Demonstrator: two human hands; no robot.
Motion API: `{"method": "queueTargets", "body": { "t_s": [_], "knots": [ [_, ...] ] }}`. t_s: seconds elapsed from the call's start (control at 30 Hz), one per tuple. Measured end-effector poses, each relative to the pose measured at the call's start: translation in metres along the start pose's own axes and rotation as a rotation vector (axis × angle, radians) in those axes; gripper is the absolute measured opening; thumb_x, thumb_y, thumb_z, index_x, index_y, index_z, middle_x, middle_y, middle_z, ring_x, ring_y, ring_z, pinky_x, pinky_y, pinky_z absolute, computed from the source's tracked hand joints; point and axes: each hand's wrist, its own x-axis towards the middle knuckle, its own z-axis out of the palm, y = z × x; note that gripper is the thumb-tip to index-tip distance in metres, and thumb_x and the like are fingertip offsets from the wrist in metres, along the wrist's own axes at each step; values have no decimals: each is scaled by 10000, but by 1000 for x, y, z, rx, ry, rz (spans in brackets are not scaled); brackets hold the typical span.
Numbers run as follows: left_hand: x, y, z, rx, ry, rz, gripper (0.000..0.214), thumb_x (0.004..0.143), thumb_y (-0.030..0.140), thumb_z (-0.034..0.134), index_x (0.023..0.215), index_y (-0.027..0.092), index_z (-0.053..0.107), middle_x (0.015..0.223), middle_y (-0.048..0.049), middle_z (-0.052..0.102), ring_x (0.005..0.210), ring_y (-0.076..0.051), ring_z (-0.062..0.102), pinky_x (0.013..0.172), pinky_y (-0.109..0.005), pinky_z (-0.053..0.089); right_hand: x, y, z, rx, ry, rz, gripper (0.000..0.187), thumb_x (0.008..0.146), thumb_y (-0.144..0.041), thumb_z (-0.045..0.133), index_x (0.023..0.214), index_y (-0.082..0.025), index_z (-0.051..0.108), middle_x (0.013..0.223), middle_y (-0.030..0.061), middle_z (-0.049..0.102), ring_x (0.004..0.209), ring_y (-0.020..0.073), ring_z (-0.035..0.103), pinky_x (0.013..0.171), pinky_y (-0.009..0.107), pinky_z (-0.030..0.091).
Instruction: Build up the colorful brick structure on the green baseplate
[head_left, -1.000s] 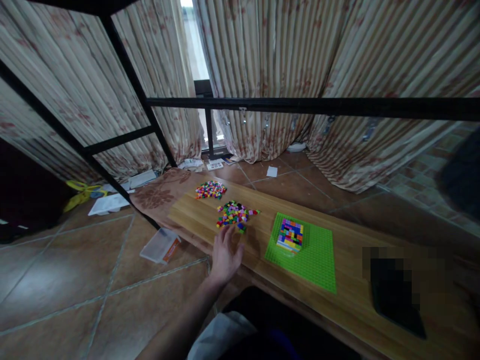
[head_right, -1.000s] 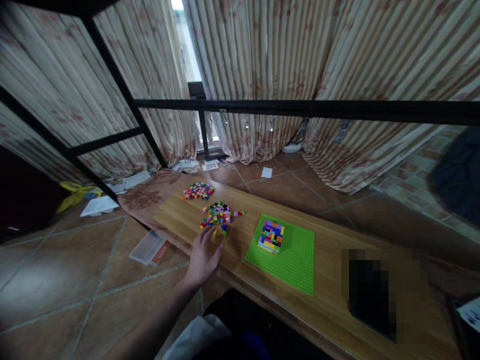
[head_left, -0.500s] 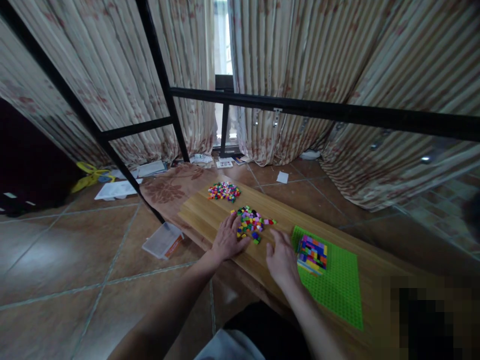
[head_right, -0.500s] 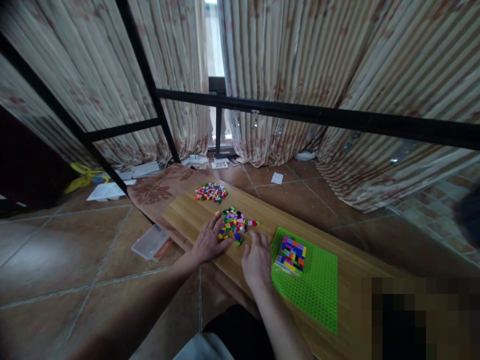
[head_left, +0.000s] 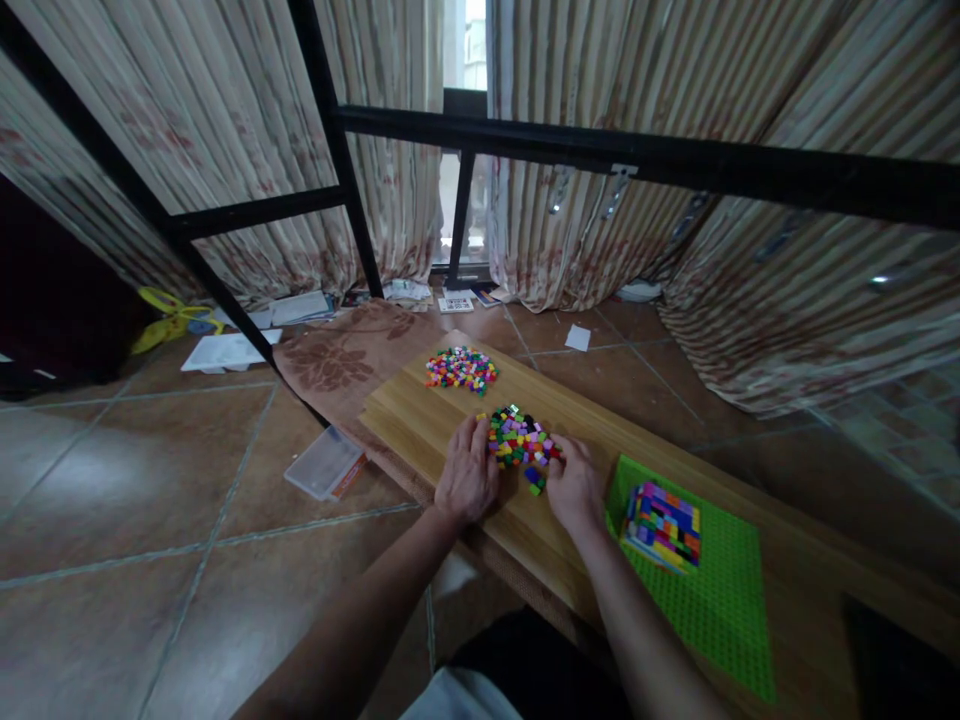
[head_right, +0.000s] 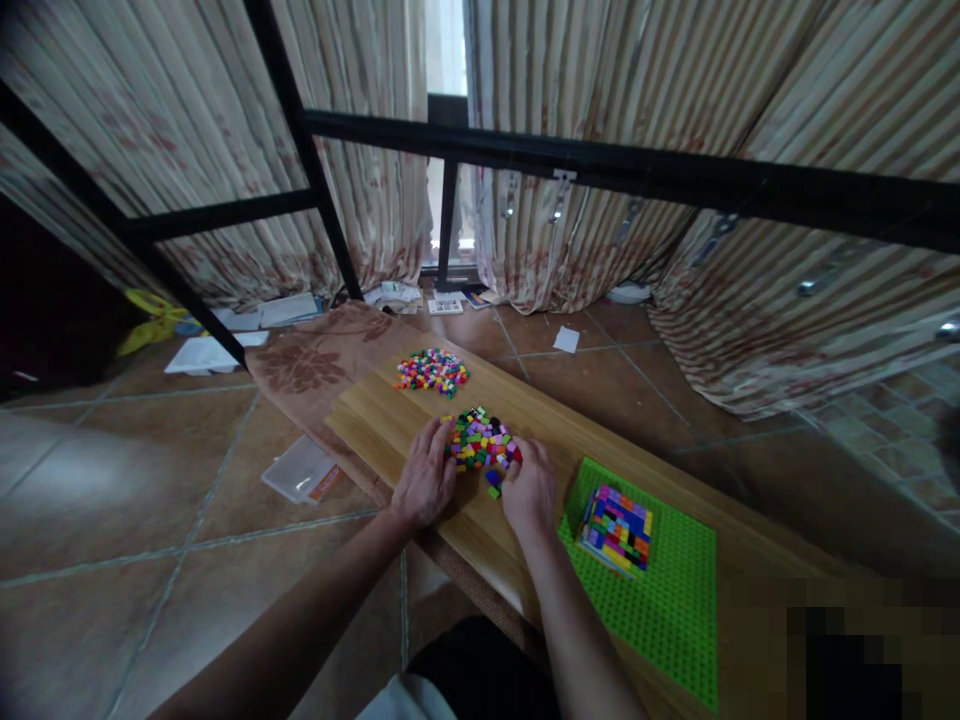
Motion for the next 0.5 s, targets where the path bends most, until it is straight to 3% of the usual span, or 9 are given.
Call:
{"method": "queueTargets", "body": {
  "t_s": [0.13,0.33,0.5],
  "knots": [
    [-1,-4,5,-30,53,-29,553,863,126,381,1413,93,330,1439,-179,388,1371,-294,323,1119,-505,324,-15,1,-4,110,83,20,374,832,-193,436,1166,-152,600,1169,123,562,1020,229,559,905,362,435],
    [-1,-10,11,-89,111,-54,607,796,37,387,1394,133,361,1384,-149,455,1311,-267,396,1096,-491,367,-18,-5,-1,256,13,150,228,788,-323,580,937,-193,694,1017,86,592,880,216,561,850,363,409],
    [-1,-9,10,-81,116,-56,531,845,73,388,1373,130,390,1363,-145,468,1286,-260,418,1099,-480,369,-15,-9,-2,442,41,248,189,751,-363,624,816,-203,702,928,67,626,856,209,558,829,349,398]
  ]
}}
